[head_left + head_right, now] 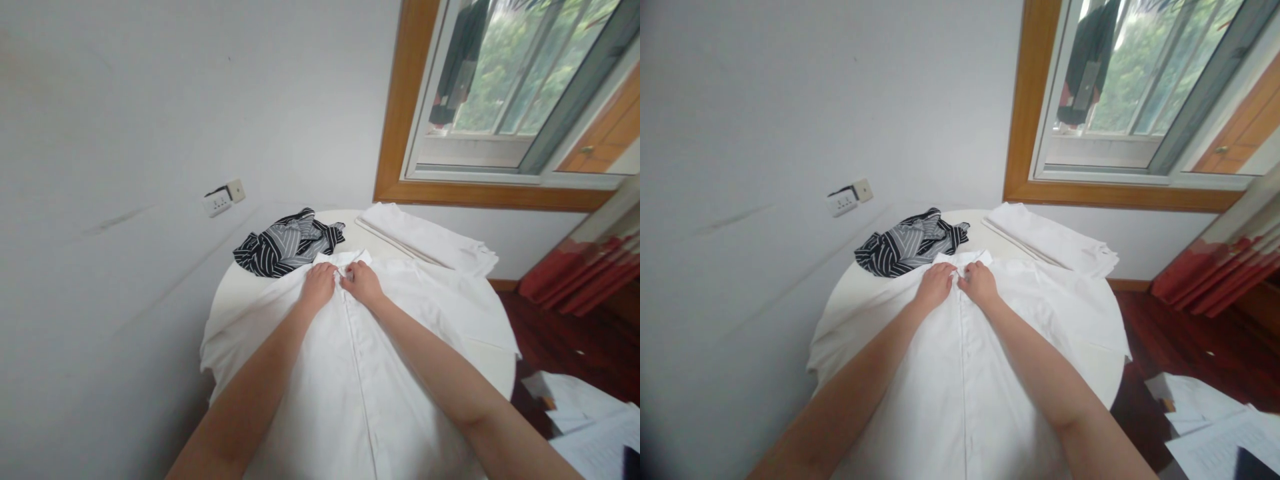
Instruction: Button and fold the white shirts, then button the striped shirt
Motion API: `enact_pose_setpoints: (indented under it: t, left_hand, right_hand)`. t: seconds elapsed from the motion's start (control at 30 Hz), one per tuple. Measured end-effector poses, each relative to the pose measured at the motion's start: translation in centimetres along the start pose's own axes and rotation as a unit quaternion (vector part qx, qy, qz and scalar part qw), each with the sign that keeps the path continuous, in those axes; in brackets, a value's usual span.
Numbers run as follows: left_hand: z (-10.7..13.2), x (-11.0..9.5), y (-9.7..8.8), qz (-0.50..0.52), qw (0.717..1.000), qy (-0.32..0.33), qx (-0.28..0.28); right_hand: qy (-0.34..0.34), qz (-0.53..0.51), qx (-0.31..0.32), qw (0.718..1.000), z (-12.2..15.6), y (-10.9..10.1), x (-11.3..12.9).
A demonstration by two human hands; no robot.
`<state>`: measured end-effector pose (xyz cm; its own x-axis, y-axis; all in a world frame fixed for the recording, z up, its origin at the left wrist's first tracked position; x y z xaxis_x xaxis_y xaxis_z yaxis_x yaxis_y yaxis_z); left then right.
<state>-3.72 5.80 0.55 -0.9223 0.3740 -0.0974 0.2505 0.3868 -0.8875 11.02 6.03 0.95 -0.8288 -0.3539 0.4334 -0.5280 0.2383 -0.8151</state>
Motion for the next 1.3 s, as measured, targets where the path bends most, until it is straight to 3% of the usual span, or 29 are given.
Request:
enact_pose_setpoints:
  t: [0.33, 0.6, 0.87, 1.3]
  left_hand:
    - [-0.1, 0.1, -0.8, 0.004, 1.000, 0.012, 0.000]
    - [-0.4, -0.7, -0.8, -0.002, 0.999, 0.034, 0.023]
    - [-0.6, -1.1, -1.0, -0.015, 0.999, 0.017, 0.036]
    - [-0.9, -1.5, -0.4, -0.024, 0.999, -0.013, 0.046]
  right_hand:
    - [0.005, -0.160, -0.044, 0.986, -0.5, -0.4, -2.1]
    - [0.037, -0.293, -0.024, 0.955, -0.8, 0.0, -3.7]
    - [0.032, -0.265, -0.047, 0.963, -0.9, 0.0, -3.3]
    - [0.016, -0.189, 0.002, 0.982, -0.9, -0.1, -2.2]
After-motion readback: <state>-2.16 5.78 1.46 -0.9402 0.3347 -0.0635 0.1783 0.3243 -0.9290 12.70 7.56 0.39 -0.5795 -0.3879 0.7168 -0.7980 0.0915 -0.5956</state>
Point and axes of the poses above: each hand's wrist, its own z-axis away from the middle knuckle, its own y-axis out of the palm, x = y × z, the point moved 2 cm from there along -z, towards the middle knuckle, and after that the axes turned 5 degrees about -z, right-handed, at the moved point
